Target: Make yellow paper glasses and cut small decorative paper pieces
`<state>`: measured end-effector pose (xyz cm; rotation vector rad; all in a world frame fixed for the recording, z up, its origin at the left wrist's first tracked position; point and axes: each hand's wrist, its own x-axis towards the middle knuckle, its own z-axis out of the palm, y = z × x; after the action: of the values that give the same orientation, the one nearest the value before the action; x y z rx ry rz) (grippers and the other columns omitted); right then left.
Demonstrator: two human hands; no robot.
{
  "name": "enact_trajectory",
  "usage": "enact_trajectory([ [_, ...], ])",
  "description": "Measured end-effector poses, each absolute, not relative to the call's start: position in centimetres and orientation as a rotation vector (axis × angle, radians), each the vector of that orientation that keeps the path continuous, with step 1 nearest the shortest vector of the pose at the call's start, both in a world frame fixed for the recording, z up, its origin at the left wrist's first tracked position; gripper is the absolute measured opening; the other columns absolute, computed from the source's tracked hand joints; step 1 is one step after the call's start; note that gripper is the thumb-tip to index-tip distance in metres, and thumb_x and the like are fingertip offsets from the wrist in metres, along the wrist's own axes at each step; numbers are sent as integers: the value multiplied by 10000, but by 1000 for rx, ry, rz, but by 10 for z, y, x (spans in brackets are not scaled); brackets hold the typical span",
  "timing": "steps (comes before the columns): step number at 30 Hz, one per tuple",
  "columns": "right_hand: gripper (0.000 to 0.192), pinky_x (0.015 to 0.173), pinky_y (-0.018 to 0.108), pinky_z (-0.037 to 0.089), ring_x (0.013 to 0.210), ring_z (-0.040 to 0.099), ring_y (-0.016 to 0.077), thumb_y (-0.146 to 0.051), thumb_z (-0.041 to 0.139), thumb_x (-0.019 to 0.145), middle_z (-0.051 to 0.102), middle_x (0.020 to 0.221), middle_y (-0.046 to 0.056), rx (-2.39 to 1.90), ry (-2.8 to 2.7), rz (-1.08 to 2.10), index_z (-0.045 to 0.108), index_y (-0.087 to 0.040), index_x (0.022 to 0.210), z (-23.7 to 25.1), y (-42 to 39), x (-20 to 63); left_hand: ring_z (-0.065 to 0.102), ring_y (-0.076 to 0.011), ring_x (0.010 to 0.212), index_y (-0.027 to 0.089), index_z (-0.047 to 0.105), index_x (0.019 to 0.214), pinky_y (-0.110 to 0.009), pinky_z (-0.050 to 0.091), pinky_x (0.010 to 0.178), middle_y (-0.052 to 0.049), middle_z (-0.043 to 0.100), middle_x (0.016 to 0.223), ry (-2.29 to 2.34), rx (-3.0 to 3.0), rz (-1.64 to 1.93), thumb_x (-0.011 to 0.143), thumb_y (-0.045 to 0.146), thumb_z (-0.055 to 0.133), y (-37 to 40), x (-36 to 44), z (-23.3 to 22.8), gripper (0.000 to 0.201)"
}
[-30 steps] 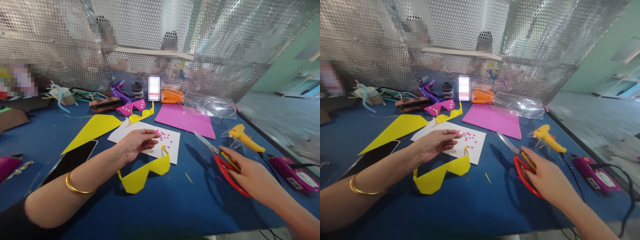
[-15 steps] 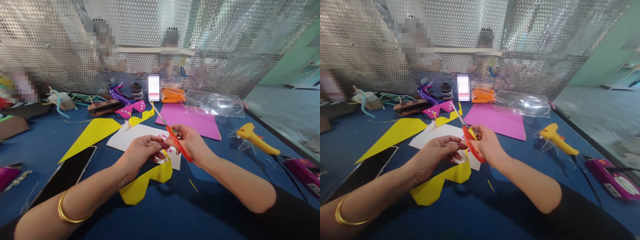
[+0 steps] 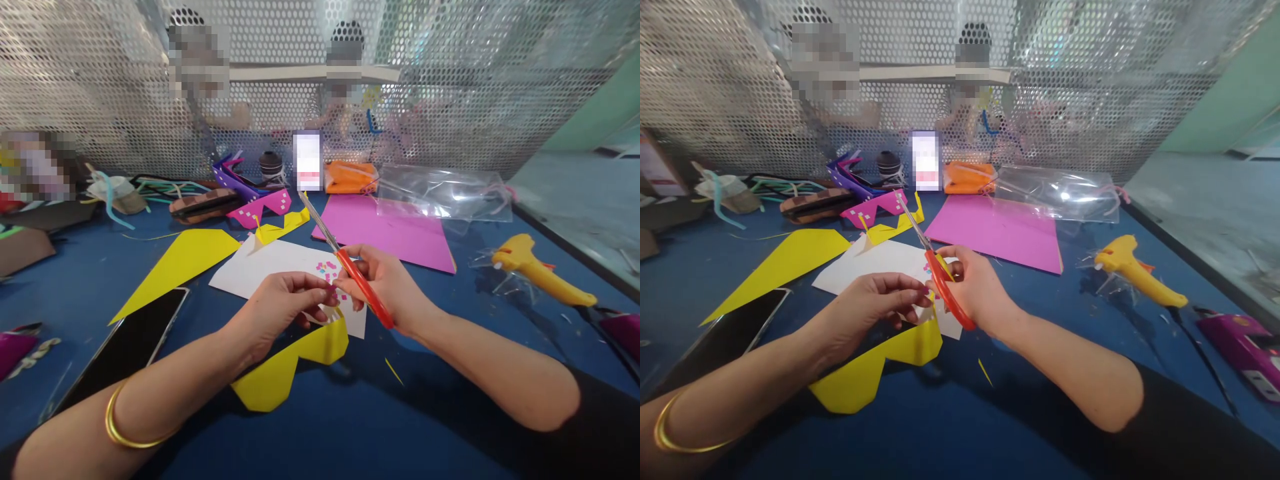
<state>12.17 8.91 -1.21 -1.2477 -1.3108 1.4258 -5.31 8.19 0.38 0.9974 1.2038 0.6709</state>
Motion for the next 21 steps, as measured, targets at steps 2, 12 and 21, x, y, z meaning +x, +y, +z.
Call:
enact_trajectory([
  [2, 523, 410, 243, 434, 455, 491, 79, -302, 814, 630, 569, 669, -79, -1220, -1328, 1426, 569, -214, 1083, -15, 89, 121, 621, -102, 562, 147, 715, 778, -203, 383, 488, -69, 753, 750, 1219, 1030, 670, 748, 209, 714, 82, -54, 4, 69],
  [12, 536, 730, 363, 552, 816, 676, 222, -353, 743, 738, 714, 969, 35, -1435, -1889, 968, 562, -246, 1231, -1, 75, 170, 600, -88, 596, 151, 702, 799, -201, 433, 544, -58, 745, 802, 1239, 870, 782, 787, 241, 738, 90, -58, -3, 97],
  [21, 488, 702, 371, 568, 837, 693, 257, -316, 764, 689, 728, 1049, 48, -1554, -2161, 792, 658, -314, 1166, -9, 61, 191, 634, -82, 639, 163, 716, 797, -181, 452, 558, -41, 752, 830, 1233, 716, 844, 823, 210, 714, 95, -60, -7, 54],
])
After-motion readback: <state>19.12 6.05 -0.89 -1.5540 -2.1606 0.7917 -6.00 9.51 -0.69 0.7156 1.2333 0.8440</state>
